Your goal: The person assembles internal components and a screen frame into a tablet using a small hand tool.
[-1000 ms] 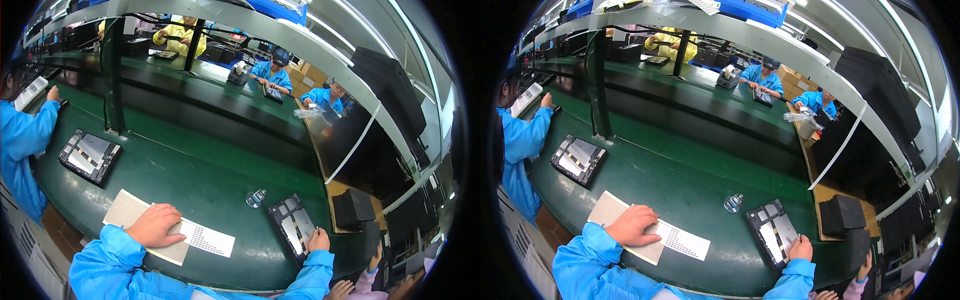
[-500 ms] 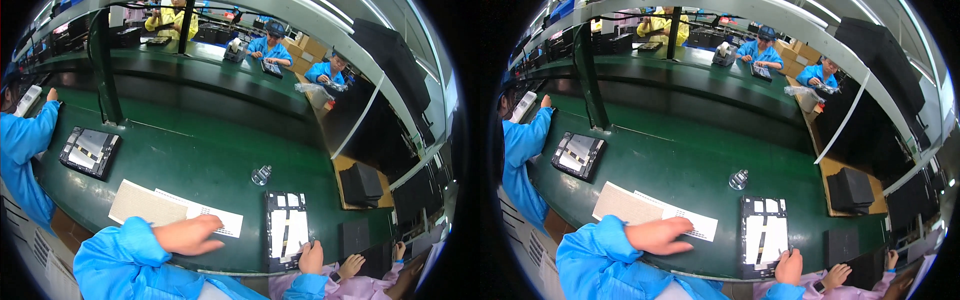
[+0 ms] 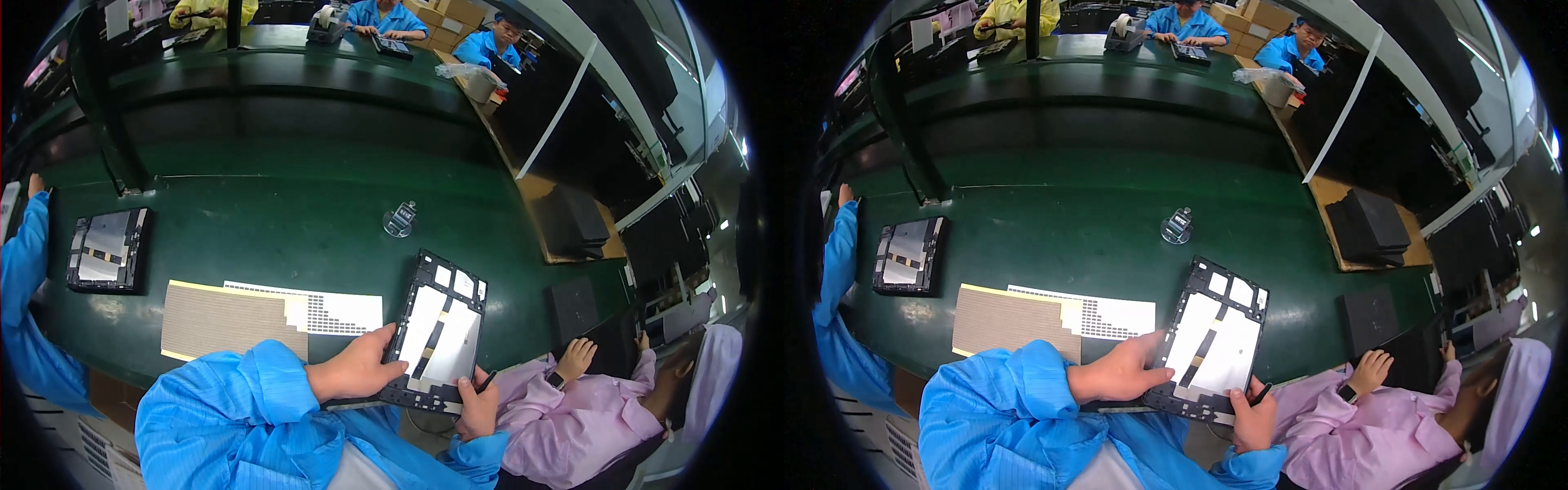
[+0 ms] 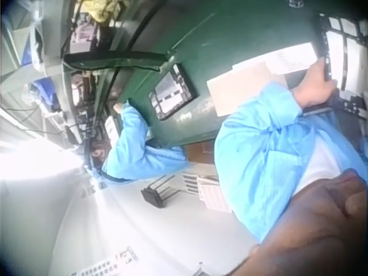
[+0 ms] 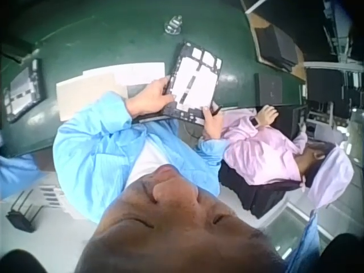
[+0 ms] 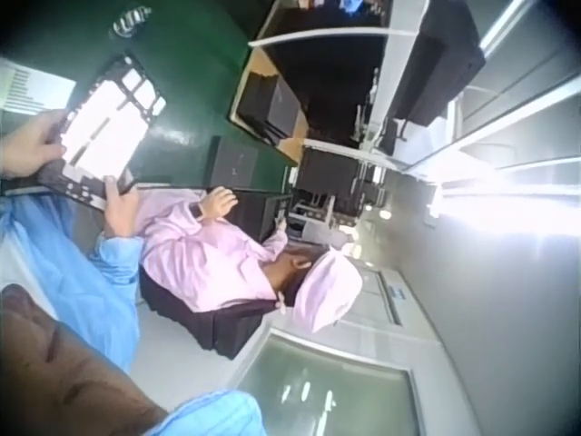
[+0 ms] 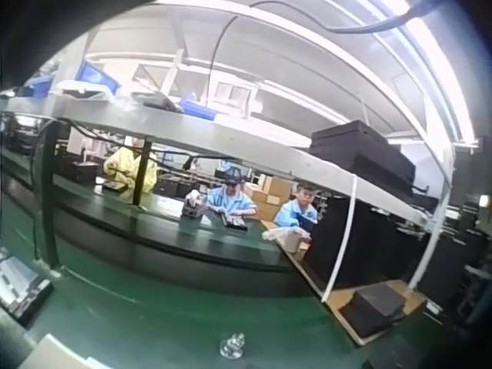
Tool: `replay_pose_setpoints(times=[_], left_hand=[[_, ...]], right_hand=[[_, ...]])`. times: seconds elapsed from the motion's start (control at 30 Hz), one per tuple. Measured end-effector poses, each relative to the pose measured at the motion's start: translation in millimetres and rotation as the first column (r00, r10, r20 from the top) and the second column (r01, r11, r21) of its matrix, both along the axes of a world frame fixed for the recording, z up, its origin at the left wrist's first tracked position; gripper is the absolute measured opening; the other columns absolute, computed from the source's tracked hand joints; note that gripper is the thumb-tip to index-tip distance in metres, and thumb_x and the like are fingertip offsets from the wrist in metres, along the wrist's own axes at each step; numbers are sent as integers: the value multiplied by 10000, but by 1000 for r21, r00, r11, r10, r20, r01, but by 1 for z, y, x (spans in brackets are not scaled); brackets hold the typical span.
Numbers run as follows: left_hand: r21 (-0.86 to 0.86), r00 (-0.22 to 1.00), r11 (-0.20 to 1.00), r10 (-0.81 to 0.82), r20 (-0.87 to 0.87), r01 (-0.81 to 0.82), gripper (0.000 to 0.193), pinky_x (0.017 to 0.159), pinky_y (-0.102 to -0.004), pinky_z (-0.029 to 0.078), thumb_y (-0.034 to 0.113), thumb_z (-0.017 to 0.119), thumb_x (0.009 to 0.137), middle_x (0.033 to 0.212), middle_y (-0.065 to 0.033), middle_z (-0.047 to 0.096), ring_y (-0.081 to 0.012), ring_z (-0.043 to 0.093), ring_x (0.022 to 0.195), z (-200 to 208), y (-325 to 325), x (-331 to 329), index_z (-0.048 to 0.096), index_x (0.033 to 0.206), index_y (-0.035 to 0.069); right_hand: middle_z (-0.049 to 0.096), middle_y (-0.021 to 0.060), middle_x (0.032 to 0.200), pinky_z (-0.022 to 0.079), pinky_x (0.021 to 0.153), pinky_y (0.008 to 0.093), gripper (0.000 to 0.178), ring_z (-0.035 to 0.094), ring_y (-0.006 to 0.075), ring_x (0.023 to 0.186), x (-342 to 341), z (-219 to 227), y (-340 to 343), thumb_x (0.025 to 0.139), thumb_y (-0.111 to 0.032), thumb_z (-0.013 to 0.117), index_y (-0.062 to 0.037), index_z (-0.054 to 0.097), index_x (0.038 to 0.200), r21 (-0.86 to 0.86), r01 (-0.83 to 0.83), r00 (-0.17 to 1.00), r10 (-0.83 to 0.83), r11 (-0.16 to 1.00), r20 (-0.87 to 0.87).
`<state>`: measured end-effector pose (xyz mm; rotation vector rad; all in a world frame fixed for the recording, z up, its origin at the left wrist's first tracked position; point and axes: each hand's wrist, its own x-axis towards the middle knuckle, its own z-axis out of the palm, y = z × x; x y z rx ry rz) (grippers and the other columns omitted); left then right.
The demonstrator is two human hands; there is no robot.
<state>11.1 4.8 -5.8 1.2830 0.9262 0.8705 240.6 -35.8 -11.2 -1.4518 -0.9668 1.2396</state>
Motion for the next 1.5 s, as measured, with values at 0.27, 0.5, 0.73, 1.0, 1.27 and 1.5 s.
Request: replay_pose_setpoints(times=[0.27, 0.5, 0.73, 1.0, 1.27, 1.5], left_hand=[[40, 963, 999, -18, 269, 7, 615, 965, -313, 390, -6, 527, 830, 1238, -181, 481, -203, 480, 1142, 24, -9, -18, 231, 1368, -41], [121, 873, 956, 189, 450, -269, 615, 1028, -301, 303, -13, 520, 857, 1351, -144, 387, -192, 383, 1231, 37, -12, -69, 214, 1391, -31], [-219, 659, 772, 627, 416, -597, 498, 860, -265, 462, -83, 509, 824, 1129, -128, 575, -156, 566, 983, 19, 6, -143, 376, 1303, -41], [169, 555, 560, 828, -77, -811, 446, 805, -288, 472, 72, 609, 792, 1051, -187, 594, -203, 591, 926, -18, 18, -179, 472, 1178, -104], [709, 376, 377, 911, -169, -595, 293, 767, -301, 480, 33, 643, 753, 1005, -148, 589, -245, 596, 880, 7, 5, -167, 567, 1030, -26], [749, 751, 660, 525, -400, -62, 177, 699, -355, 470, 42, 692, 699, 864, -118, 594, -279, 578, 777, 30, -24, -145, 589, 839, 7]], right_hand=[[594, 53, 910, 444, 755, 250, 408, 547, 116, 804, -25, 0, -9, 770, -67, 633, 45, 510, 1142, 221, 160, 962, -102, 962, -254], [608, 98, 1017, 445, 819, 274, 456, 571, 137, 885, -82, 34, 42, 766, -76, 645, 75, 494, 1170, 359, -93, 970, 165, 929, -176], [607, 119, 1050, 453, 838, 264, 379, 577, 137, 926, -172, 24, 121, 850, -11, 551, 81, 462, 1206, 164, -523, 820, 546, 836, -171], [521, 28, 720, 351, 420, 225, 209, 450, 89, 547, -177, 22, 133, 903, -108, 529, -1, 528, 1083, -51, -412, 869, 376, 910, -321], [575, 48, 760, 414, 546, 245, 476, 514, 120, 619, -129, 19, 133, 963, -432, 336, -20, 568, 1021, 156, -319, 815, 355, 935, -458], [543, 51, 737, 462, 568, 241, 270, 541, 123, 619, -141, 10, 119, 963, -235, 426, -12, 552, 876, 210, -469, 768, 514, 858, -382]])
